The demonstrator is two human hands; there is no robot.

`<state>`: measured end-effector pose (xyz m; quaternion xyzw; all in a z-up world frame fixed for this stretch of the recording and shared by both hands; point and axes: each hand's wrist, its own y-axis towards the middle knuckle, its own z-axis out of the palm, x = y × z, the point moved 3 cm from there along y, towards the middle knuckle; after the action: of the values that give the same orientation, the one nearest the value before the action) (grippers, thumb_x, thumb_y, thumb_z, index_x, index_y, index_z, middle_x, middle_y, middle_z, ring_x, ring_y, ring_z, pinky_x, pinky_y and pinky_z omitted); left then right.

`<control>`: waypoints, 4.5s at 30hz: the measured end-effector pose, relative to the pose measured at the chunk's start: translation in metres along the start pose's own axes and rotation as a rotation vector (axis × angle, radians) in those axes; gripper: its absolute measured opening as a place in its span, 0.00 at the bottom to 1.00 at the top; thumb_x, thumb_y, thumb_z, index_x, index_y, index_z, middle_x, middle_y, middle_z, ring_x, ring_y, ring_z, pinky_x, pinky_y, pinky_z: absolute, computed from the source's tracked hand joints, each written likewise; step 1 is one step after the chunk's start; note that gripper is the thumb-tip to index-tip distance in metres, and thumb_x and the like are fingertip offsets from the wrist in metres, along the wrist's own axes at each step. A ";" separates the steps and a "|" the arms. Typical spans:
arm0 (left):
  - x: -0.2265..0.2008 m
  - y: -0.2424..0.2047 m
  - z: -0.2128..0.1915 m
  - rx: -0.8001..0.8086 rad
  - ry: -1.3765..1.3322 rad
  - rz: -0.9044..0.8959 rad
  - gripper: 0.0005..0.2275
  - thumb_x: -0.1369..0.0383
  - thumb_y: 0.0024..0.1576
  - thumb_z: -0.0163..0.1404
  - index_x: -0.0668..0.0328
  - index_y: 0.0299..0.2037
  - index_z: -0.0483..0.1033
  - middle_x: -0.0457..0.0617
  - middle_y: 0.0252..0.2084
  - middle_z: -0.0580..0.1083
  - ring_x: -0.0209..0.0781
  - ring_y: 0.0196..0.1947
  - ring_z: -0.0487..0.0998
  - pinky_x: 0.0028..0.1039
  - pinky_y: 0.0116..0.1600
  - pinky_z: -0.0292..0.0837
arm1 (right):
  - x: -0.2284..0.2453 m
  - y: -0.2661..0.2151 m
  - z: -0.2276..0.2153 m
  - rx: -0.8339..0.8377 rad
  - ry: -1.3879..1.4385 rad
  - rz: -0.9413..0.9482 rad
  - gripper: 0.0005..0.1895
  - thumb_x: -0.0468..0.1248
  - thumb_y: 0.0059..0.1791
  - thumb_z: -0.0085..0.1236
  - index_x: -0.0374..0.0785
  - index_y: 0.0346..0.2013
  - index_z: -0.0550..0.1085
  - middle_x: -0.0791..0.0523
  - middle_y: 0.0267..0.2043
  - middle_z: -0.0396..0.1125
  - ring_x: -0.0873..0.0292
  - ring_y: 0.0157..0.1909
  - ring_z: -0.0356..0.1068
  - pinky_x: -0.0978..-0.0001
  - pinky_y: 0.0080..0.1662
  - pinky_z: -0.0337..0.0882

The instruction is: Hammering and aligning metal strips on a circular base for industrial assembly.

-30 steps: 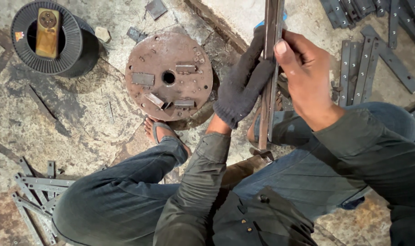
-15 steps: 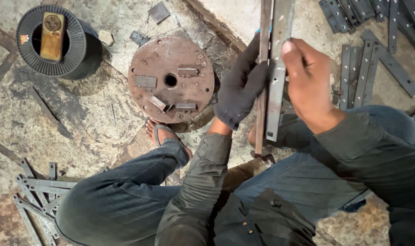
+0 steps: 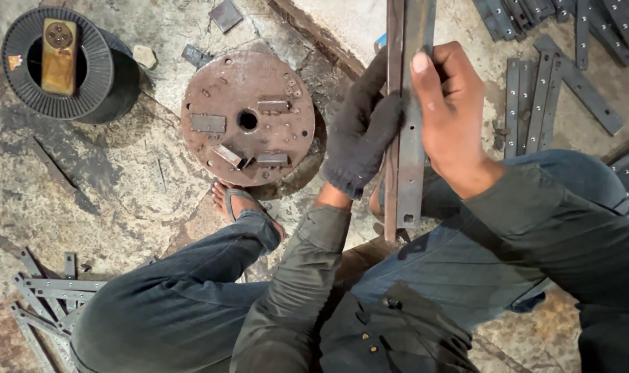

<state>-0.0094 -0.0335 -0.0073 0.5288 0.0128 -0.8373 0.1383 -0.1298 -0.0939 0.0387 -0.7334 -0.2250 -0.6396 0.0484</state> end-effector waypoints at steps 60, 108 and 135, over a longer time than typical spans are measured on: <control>0.022 0.001 -0.008 0.052 0.250 0.115 0.23 0.63 0.74 0.48 0.60 0.75 0.56 0.53 0.70 0.70 0.34 0.64 0.75 0.28 0.66 0.74 | -0.017 0.003 -0.010 0.035 0.010 0.033 0.17 0.44 0.69 0.46 0.37 0.40 0.66 0.64 0.30 0.52 0.71 0.33 0.46 0.71 0.39 0.52; 0.240 -0.098 -0.128 0.033 1.075 -0.379 0.16 0.57 0.62 0.46 0.52 0.54 0.73 0.58 0.41 0.80 0.62 0.42 0.80 0.50 0.47 0.72 | -0.028 0.003 0.007 0.116 -0.072 0.304 0.05 0.36 0.62 0.53 0.38 0.45 0.68 0.64 0.37 0.63 0.71 0.36 0.61 0.73 0.37 0.65; 0.137 -0.123 -0.258 -0.134 0.818 -0.613 0.29 0.45 0.50 0.55 0.63 0.51 0.76 0.63 0.44 0.79 0.60 0.44 0.81 0.44 0.49 0.75 | -0.303 0.005 0.232 0.185 -0.432 0.366 0.11 0.38 0.52 0.63 0.34 0.37 0.72 0.53 0.31 0.76 0.60 0.25 0.79 0.66 0.25 0.74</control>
<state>0.1326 0.0983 -0.2575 0.7750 0.2740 -0.5613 -0.0961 0.0598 -0.0964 -0.2926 -0.8735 -0.1515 -0.4259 0.1808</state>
